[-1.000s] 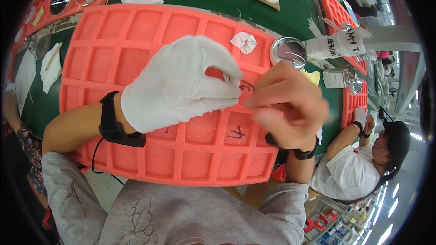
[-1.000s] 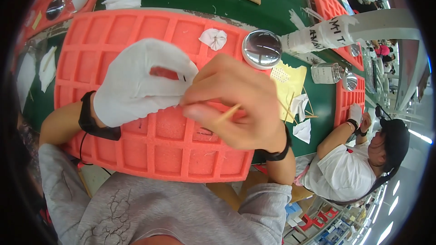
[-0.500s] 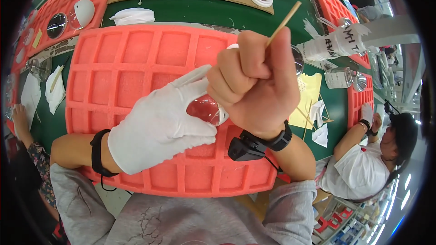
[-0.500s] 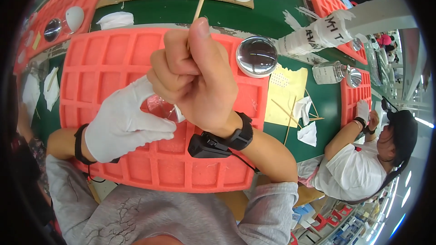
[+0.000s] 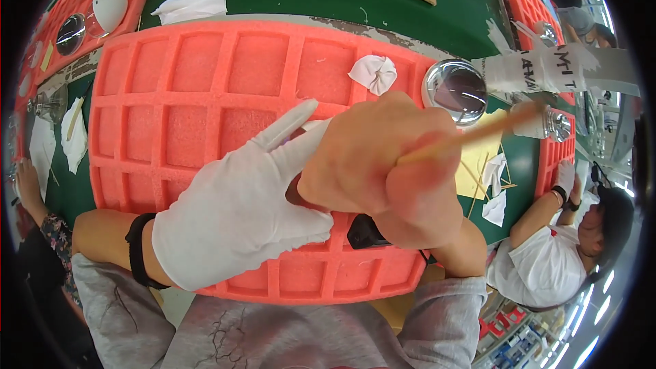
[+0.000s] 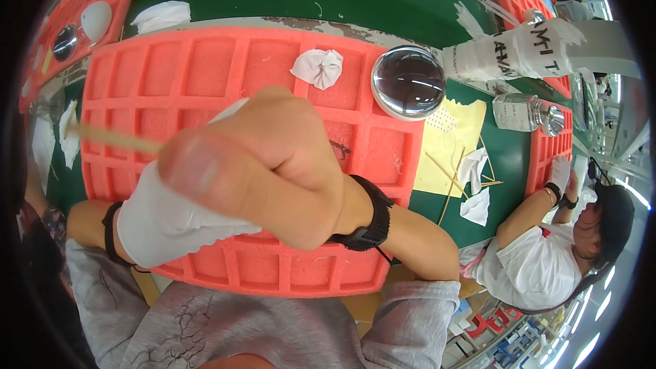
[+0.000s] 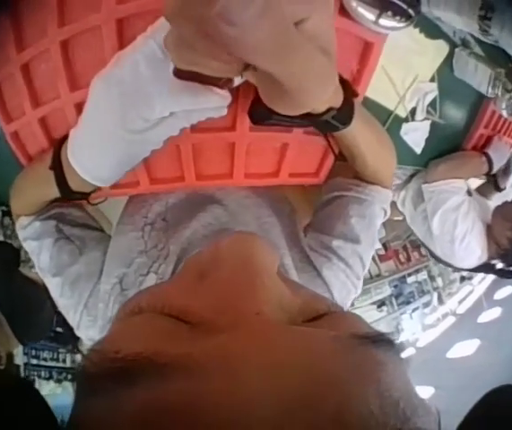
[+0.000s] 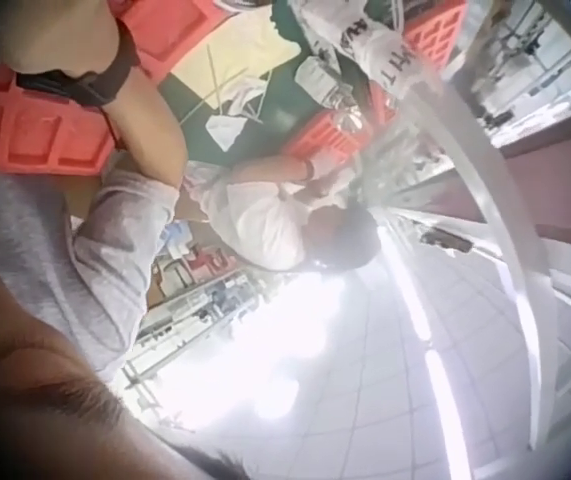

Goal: The person picks up a sphere and a white base, uses a wooden stick to apply adhesive to the base, and presses the two parts together. They then use the stick to clean the seam and place the assembled object into a red tray.

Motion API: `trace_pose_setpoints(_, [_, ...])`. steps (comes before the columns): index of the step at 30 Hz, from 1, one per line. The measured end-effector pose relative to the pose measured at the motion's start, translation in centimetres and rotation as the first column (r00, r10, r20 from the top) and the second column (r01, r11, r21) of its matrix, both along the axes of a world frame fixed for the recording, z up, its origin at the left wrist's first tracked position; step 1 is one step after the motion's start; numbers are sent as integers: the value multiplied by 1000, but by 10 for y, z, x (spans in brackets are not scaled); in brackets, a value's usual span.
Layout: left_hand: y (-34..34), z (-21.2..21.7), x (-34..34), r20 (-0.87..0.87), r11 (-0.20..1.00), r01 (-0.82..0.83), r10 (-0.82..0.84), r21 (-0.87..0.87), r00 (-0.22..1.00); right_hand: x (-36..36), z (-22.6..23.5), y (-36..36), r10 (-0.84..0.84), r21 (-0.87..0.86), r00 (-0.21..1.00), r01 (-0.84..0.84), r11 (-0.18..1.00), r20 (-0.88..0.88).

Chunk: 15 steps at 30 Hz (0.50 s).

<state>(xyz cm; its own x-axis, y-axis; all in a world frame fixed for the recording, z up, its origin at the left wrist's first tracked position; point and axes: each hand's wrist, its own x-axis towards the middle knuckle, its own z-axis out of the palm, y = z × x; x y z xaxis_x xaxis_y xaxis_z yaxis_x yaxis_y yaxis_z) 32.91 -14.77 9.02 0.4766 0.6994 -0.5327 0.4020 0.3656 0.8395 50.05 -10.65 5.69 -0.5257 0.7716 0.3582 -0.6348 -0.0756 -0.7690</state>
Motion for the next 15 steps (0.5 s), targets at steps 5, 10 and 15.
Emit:
trace_pose_setpoints(5, [4,-7,2,-102,980,142,-129,142,986,-1,0,2,-93,79,995,91,993,20])
trace_pose_setpoints(10, [-4,-16,-2,-147,935,141,-97,325,984,5,-2,13,59,346,990,-101,933,130])
trace_pose_setpoints(15, [-15,-27,6,405,959,-280,277,-53,871,7,-5,12,64,493,958,-200,847,278])
